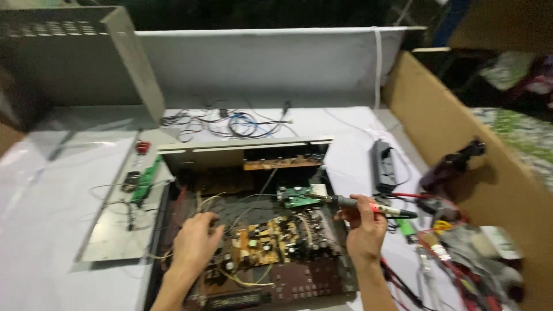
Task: Soldering components on a circuit board inside an open electronic device
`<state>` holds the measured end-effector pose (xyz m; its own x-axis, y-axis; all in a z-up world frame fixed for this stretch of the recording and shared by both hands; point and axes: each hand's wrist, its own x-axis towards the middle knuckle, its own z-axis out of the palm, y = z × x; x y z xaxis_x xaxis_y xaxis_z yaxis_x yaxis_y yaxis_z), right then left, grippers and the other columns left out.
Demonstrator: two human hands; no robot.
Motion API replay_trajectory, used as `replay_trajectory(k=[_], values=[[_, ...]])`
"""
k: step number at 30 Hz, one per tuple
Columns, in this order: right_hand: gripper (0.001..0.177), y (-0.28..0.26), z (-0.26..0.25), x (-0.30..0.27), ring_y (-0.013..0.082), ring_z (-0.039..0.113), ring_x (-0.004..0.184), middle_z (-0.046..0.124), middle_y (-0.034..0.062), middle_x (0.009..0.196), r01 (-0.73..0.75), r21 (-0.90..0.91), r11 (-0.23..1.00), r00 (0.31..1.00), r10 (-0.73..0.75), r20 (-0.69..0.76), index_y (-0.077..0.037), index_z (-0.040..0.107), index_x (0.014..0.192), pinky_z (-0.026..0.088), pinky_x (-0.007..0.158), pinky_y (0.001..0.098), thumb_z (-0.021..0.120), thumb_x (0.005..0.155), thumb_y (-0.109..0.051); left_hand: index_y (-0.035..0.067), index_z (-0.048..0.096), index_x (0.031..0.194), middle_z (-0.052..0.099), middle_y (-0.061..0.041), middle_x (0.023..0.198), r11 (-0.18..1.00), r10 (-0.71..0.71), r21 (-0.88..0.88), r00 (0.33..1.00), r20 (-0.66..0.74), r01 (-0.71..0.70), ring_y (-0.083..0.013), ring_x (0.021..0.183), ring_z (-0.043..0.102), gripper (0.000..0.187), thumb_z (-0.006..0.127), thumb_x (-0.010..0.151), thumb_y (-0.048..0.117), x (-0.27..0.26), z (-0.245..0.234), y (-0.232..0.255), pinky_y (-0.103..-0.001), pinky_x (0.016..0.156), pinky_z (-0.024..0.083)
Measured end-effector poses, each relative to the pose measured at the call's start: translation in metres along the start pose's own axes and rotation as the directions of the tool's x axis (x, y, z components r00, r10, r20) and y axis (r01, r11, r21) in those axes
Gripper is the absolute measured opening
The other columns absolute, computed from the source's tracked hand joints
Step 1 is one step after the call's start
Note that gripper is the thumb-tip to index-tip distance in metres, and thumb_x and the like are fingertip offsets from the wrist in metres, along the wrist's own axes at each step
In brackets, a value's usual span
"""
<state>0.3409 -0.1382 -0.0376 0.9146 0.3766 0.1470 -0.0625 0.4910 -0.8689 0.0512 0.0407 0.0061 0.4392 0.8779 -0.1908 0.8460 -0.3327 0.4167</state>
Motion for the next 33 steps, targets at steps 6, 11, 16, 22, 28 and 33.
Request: replay_trajectory(k=[6, 11, 16, 22, 28, 33], values=[[0.027, -0.034, -0.015, -0.004, 0.0254, 0.057, 0.057, 0.066, 0.0163, 0.074, -0.071, 0.055, 0.996, 0.997, 0.072, -0.022, 0.001, 0.071, 0.098, 0.055, 0.056, 0.0392, 0.065, 0.101, -0.025, 0.017, 0.065, 0.129, 0.070, 0.000, 0.124, 1.000, 0.006, -0.006, 1.000, 0.012, -0.006, -0.0160, 0.115, 0.067, 0.040, 0.060, 0.098, 0.040, -0.001, 0.006, -0.002, -0.038, 0.092, 0.058], [0.018, -0.048, -0.057, 0.003, 0.0282, 0.060, 0.066, 0.062, 0.0118, 0.076, -0.141, 0.178, 0.974, 0.988, 0.150, -0.037, -0.004, 0.069, 0.088, 0.053, 0.052, 0.0435, 0.063, 0.097, -0.019, 0.020, 0.066, 0.127, 0.072, 0.004, 0.122, 1.000, -0.026, -0.001, 0.999, 0.028, 0.026, -0.0143, 0.118, 0.065, 0.037, 0.058, 0.098, 0.042, 0.001, 0.008, -0.007, -0.036, 0.098, 0.056], [0.027, -0.094, -0.083, 0.006, 0.0170, 0.043, 0.058, 0.050, 0.0042, 0.068, -0.290, 0.151, 0.945, 0.954, 0.272, 0.128, -0.012, 0.056, 0.079, 0.041, 0.048, 0.0305, 0.052, 0.102, -0.025, 0.022, 0.065, 0.128, 0.071, 0.007, 0.125, 0.998, -0.048, 0.043, 0.998, 0.049, 0.046, -0.0140, 0.119, 0.065, 0.038, 0.057, 0.098, 0.044, 0.007, 0.012, -0.007, -0.037, 0.097, 0.058], [0.033, -0.088, -0.095, 0.013, 0.0153, 0.032, 0.054, 0.034, 0.0004, 0.063, -0.317, 0.244, 0.916, 0.925, 0.243, 0.291, -0.012, 0.053, 0.080, 0.028, 0.048, 0.0300, 0.053, 0.104, -0.034, 0.022, 0.069, 0.123, 0.072, 0.005, 0.121, 0.999, 0.005, 0.044, 0.999, -0.032, -0.003, -0.0172, 0.114, 0.068, 0.036, 0.059, 0.095, 0.044, 0.016, 0.030, -0.018, -0.039, 0.095, 0.057], [0.023, -0.038, -0.071, 0.009, 0.0352, 0.062, 0.063, 0.063, 0.0187, 0.081, -0.277, 0.026, 0.961, 0.958, 0.274, 0.084, -0.007, 0.066, 0.097, 0.053, 0.058, 0.0419, 0.060, 0.104, -0.028, 0.015, 0.071, 0.116, 0.074, -0.002, 0.111, 0.993, 0.083, -0.079, 0.990, -0.119, -0.092, -0.0192, 0.104, 0.069, 0.028, 0.067, 0.094, 0.031, 0.000, 0.017, -0.009, -0.037, 0.091, 0.056], [0.029, -0.015, -0.030, 0.002, 0.0302, 0.060, 0.068, 0.068, 0.0206, 0.087, -0.319, -0.131, 0.939, 0.922, 0.339, 0.185, 0.000, 0.066, 0.115, 0.057, 0.062, 0.0439, 0.057, 0.108, -0.027, 0.013, 0.074, 0.095, 0.075, -0.002, 0.096, 0.952, 0.221, -0.146, 0.935, -0.278, -0.268, -0.0209, 0.095, 0.066, 0.011, 0.067, 0.093, 0.022, -0.011, 0.015, -0.005, -0.039, 0.088, 0.051]])
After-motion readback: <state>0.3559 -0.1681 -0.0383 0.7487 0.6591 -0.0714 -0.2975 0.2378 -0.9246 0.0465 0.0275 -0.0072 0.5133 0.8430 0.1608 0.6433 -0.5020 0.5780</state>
